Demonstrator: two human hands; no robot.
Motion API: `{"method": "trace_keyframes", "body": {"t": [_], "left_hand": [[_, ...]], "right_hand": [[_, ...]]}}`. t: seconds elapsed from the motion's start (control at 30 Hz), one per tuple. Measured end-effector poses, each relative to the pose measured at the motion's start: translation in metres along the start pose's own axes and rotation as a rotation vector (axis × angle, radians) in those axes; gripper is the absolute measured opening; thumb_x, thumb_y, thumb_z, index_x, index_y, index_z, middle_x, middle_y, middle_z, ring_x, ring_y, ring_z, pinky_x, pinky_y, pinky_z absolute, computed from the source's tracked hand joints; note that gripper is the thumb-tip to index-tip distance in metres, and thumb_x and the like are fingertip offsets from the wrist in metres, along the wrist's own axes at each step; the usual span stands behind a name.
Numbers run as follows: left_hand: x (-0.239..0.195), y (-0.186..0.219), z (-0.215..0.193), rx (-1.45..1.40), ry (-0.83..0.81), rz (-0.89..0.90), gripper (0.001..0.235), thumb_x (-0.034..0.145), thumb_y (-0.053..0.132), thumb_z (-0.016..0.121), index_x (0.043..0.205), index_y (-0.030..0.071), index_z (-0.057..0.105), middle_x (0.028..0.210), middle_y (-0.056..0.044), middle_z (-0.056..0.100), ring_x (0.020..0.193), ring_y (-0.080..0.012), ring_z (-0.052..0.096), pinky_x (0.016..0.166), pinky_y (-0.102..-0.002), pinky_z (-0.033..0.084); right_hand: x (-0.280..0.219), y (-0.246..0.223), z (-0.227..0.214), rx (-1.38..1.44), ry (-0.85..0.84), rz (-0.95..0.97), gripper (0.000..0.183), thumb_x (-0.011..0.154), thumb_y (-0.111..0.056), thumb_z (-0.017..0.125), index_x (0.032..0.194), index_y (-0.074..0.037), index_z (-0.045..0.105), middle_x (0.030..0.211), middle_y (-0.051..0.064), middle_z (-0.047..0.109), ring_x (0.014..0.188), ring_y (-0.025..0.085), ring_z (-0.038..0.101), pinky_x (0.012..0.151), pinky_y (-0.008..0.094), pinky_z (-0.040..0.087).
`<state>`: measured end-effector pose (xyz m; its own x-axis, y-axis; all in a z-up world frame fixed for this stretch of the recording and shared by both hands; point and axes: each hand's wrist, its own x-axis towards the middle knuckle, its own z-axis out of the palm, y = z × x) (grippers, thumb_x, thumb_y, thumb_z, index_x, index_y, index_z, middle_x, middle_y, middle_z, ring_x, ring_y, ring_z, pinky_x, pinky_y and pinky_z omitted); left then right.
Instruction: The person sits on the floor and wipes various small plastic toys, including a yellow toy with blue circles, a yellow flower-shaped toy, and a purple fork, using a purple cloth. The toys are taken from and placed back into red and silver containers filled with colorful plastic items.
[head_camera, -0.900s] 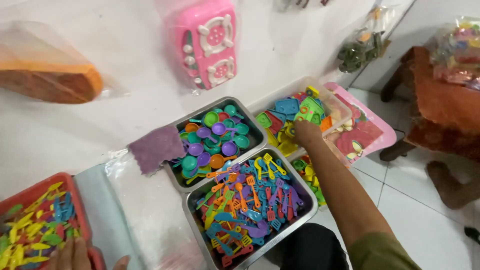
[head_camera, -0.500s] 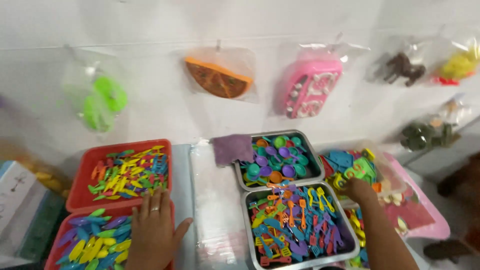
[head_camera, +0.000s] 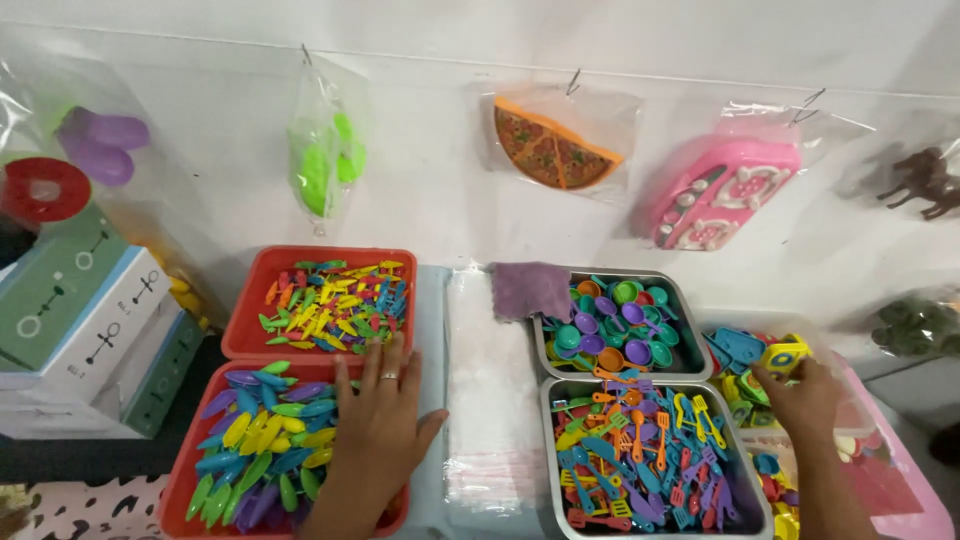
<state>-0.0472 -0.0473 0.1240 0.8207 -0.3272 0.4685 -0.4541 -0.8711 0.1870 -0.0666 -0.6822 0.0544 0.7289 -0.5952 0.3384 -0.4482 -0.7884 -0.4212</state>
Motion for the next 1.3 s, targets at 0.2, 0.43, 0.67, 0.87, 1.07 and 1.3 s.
{"method": "trace_keyframes", "body": {"t": [0.2,0.43,0.67,0.87,1.07,1.3], "left_hand": [[0.018,0.065,-0.069,-0.869,-0.37,0.092,0.086,0.089,0.041,0.073,0.155,0.006,0.03,0.162,-0.014,0.038,0.146,-0.0304,0.043,0.111,-0.045,0.039],[0.018,0.107,-0.05,-1.634,-0.305,-0.105,0.069,0.102,0.034,0.048,0.159,0.008,0.019,0.137,-0.017,0.049,0.118,-0.0261,0.057,0.1,-0.041,0.048],[0.044,0.046,-0.03,-1.509,0.195,-0.616,0.041,0.1,0.024,0.053,0.138,0.01,0.046,0.109,-0.011,0.07,0.088,-0.0221,0.07,0.077,-0.032,0.057],[0.056,0.034,-0.044,-1.862,0.094,-0.858,0.062,0.104,0.051,0.043,0.158,0.023,0.031,0.099,-0.014,0.065,0.063,-0.0223,0.071,0.066,-0.036,0.064],[0.057,0.036,-0.042,-1.946,-0.067,-0.868,0.069,0.101,0.063,0.039,0.151,0.016,0.044,0.1,-0.016,0.065,0.066,-0.0223,0.07,0.067,-0.036,0.063],[0.059,0.066,-0.043,-2.11,0.053,-0.859,0.063,0.1,0.065,0.04,0.144,0.02,0.051,0.1,-0.013,0.068,0.088,-0.0246,0.074,0.074,-0.032,0.061]], "right_hand": [[-0.136,-0.273,-0.143,0.526,-0.433,-0.176,0.091,0.059,0.0,0.089,0.118,-0.009,0.021,0.12,0.016,0.079,0.108,0.027,0.078,0.11,0.044,0.056],[-0.204,-0.371,-0.137,0.493,-0.577,-0.66,0.076,0.058,-0.009,0.092,0.124,-0.01,0.054,0.11,0.005,0.075,0.084,0.02,0.082,0.069,0.032,0.066],[-0.11,-0.387,-0.019,0.223,-0.387,-0.746,0.066,0.068,-0.011,0.081,0.13,-0.004,0.061,0.119,0.016,0.068,0.105,0.035,0.069,0.092,0.044,0.057],[-0.088,-0.39,0.084,-0.348,-0.31,-0.684,0.049,0.078,-0.004,0.074,0.126,-0.005,0.064,0.13,0.016,0.059,0.12,0.041,0.063,0.084,0.046,0.064],[-0.09,-0.397,0.029,0.072,-0.224,-0.448,0.012,0.089,-0.014,0.061,0.087,-0.011,0.072,0.079,0.007,0.067,0.08,0.031,0.068,0.064,0.043,0.059],[-0.189,-0.386,-0.064,0.934,-0.115,-0.299,0.024,0.102,-0.017,0.067,0.086,-0.001,0.074,0.074,0.019,0.072,0.075,0.015,0.059,0.066,0.036,0.049]]}}
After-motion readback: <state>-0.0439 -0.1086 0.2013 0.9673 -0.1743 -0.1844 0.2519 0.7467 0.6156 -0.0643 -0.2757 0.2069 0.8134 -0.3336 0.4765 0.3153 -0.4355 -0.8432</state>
